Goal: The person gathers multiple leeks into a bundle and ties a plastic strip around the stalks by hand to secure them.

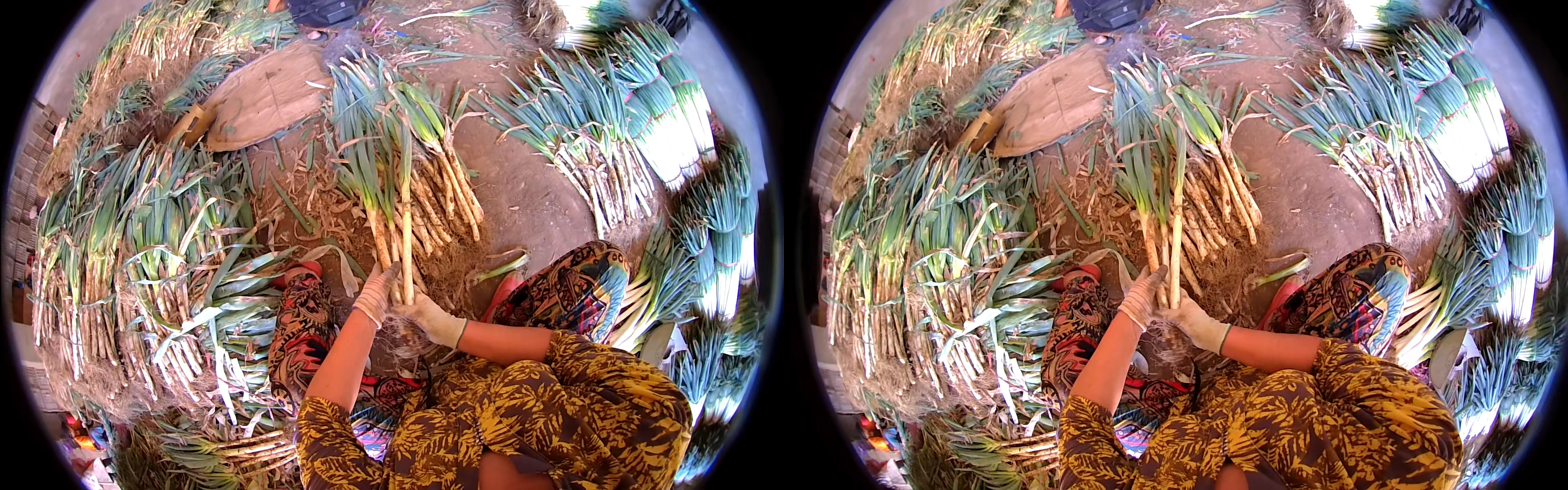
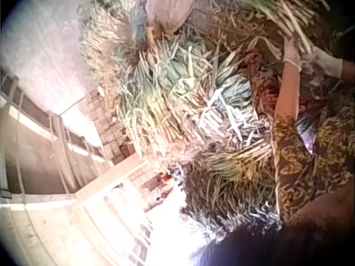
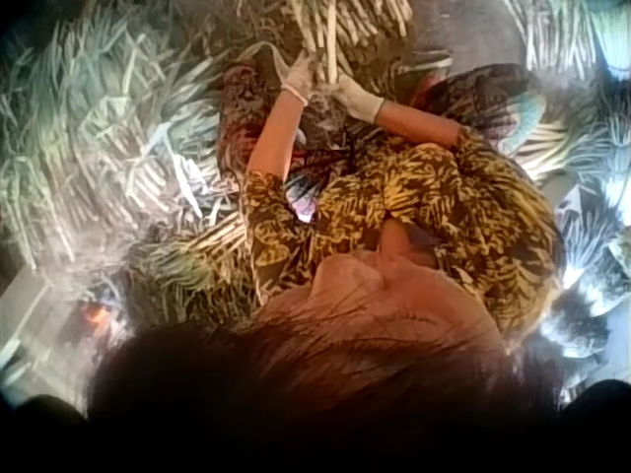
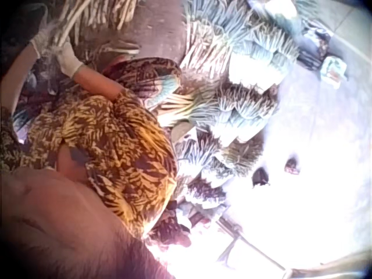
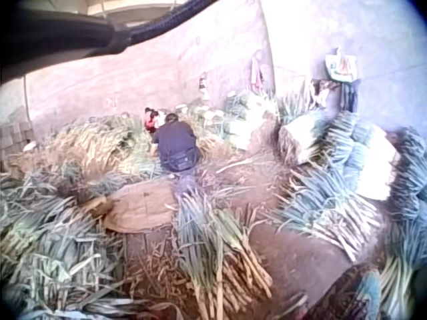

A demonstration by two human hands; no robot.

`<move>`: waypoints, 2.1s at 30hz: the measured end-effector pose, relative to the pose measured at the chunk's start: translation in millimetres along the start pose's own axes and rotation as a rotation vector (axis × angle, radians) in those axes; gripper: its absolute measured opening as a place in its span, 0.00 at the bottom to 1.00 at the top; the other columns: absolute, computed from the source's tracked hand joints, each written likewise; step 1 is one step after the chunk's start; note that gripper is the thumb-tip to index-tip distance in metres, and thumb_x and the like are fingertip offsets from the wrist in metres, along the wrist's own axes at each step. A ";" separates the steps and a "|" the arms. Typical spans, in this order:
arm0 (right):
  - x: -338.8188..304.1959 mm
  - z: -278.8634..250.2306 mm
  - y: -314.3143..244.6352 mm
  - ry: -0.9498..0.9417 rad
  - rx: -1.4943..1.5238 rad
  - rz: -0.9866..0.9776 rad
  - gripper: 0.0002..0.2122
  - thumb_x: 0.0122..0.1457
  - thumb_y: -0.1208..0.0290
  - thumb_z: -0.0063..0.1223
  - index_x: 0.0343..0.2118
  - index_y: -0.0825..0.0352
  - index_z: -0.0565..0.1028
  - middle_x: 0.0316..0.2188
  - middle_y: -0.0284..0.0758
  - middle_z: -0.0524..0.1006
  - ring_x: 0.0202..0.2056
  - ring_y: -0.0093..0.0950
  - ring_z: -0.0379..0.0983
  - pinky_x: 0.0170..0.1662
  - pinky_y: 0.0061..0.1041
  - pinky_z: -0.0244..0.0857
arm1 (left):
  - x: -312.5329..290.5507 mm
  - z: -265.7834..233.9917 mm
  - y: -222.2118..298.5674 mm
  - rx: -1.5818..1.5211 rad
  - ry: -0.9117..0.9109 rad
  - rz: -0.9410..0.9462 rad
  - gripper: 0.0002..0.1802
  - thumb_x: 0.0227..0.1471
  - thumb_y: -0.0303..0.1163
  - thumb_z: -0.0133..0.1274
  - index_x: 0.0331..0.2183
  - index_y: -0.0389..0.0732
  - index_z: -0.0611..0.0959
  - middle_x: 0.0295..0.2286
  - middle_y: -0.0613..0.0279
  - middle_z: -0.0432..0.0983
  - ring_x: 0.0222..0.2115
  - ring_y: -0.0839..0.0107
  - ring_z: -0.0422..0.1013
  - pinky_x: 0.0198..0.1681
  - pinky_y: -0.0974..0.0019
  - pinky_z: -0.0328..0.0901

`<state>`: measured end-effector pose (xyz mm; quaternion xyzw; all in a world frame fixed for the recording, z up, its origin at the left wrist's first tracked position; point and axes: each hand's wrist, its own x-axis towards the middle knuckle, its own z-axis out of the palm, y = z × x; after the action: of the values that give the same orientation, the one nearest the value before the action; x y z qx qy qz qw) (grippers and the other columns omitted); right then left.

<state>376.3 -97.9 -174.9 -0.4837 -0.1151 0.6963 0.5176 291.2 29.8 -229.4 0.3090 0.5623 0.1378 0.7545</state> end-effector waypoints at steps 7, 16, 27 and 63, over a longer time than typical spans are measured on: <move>-65.2 -2.7 7.3 -0.368 -0.430 -0.239 0.41 0.52 0.77 0.56 0.65 0.65 0.42 0.41 0.37 0.67 0.38 0.24 0.70 0.35 0.19 0.71 | -74.6 24.3 47.5 -0.508 -0.441 0.022 0.22 0.46 0.38 0.65 0.40 0.34 0.78 0.28 0.58 0.78 0.24 0.70 0.74 0.31 0.72 0.75; 21.0 -59.7 -86.8 0.062 -0.619 -0.094 0.28 0.60 0.62 0.53 0.60 0.71 0.62 0.57 0.48 0.66 0.59 0.39 0.63 0.63 0.33 0.57 | -40.5 -27.5 91.6 -0.553 -0.233 0.403 0.10 0.51 0.33 0.60 0.30 0.39 0.77 0.22 0.63 0.72 0.21 0.69 0.70 0.24 0.67 0.70; 137.1 -206.9 -61.0 0.608 -1.219 -0.014 0.28 0.59 0.68 0.51 0.59 0.75 0.58 0.29 0.50 0.77 0.32 0.41 0.76 0.36 0.40 0.71 | 7.5 -42.9 27.9 -0.507 -0.252 0.035 0.11 0.58 0.30 0.53 0.42 0.35 0.77 0.31 0.58 0.78 0.27 0.68 0.76 0.29 0.69 0.75; -120.4 50.9 -0.2 -0.403 -1.058 -0.445 0.30 0.62 0.57 0.48 0.61 0.72 0.60 0.54 0.42 0.67 0.51 0.32 0.66 0.53 0.29 0.60 | -425.6 -243.7 24.7 -0.386 0.696 1.302 0.35 0.43 0.26 0.59 0.53 0.37 0.63 0.27 0.59 0.73 0.30 0.69 0.74 0.34 0.64 0.73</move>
<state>335.6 -180.6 -82.2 -0.4982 -0.6396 0.4978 0.3081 -73.2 -111.8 67.8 0.3796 0.4381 0.7402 0.3407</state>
